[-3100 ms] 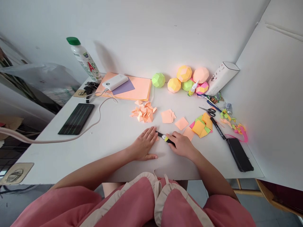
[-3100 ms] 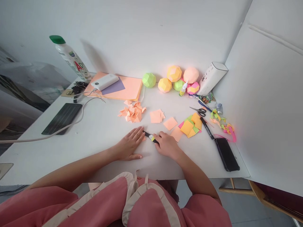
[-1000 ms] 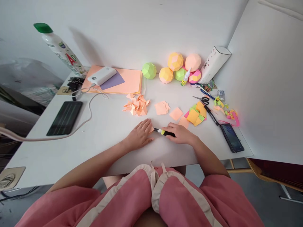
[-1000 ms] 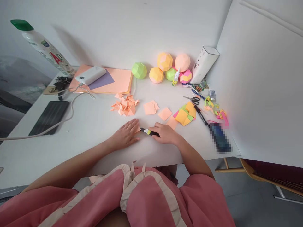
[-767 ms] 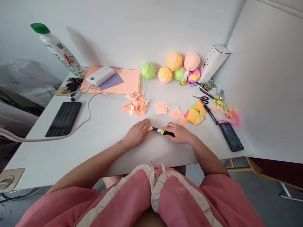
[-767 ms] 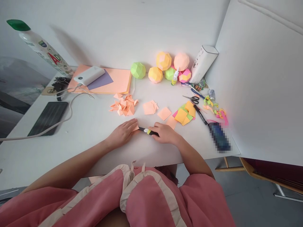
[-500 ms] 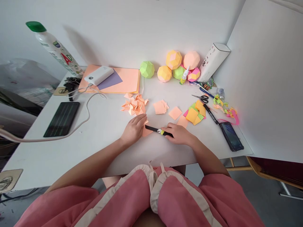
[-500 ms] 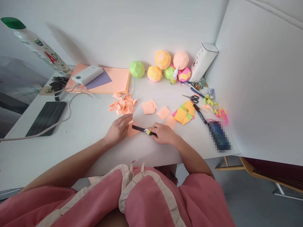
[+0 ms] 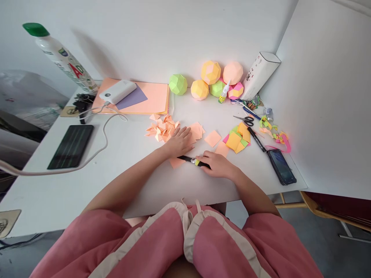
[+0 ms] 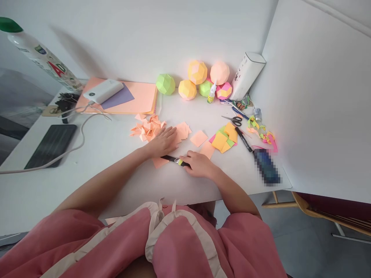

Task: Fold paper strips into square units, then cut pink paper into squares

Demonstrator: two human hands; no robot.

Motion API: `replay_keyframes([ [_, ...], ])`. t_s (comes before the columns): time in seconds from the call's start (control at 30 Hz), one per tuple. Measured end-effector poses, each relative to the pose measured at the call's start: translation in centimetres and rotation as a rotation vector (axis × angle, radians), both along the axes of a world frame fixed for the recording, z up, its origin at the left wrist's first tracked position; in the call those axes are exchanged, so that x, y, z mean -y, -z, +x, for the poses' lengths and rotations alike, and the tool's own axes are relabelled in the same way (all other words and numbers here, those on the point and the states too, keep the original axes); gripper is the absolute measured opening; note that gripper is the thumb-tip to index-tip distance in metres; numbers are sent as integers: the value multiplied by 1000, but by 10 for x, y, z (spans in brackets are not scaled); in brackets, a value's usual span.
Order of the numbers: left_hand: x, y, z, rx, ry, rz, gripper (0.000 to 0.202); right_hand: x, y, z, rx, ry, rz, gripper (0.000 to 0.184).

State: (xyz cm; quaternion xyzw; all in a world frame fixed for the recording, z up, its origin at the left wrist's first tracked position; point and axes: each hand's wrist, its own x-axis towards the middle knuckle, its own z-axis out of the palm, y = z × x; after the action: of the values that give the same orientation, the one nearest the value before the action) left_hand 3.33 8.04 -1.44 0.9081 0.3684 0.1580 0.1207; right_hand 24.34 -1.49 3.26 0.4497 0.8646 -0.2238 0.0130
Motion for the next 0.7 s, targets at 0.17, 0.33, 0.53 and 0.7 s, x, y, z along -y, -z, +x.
replay_keyframes([
  [0.17,30,-16,-32,254,5,93,33,-1,1,1,-24,2,10,45],
  [0.33,68,-19,-54,373,-4,21,23,-2,0,2,-31,4,-23,45],
  [0.53,74,-12,-55,299,59,-98,27,0,2,2,-42,11,-5,45],
  [0.7,69,-11,-54,265,101,-124,31,2,2,1,-8,5,32,45],
])
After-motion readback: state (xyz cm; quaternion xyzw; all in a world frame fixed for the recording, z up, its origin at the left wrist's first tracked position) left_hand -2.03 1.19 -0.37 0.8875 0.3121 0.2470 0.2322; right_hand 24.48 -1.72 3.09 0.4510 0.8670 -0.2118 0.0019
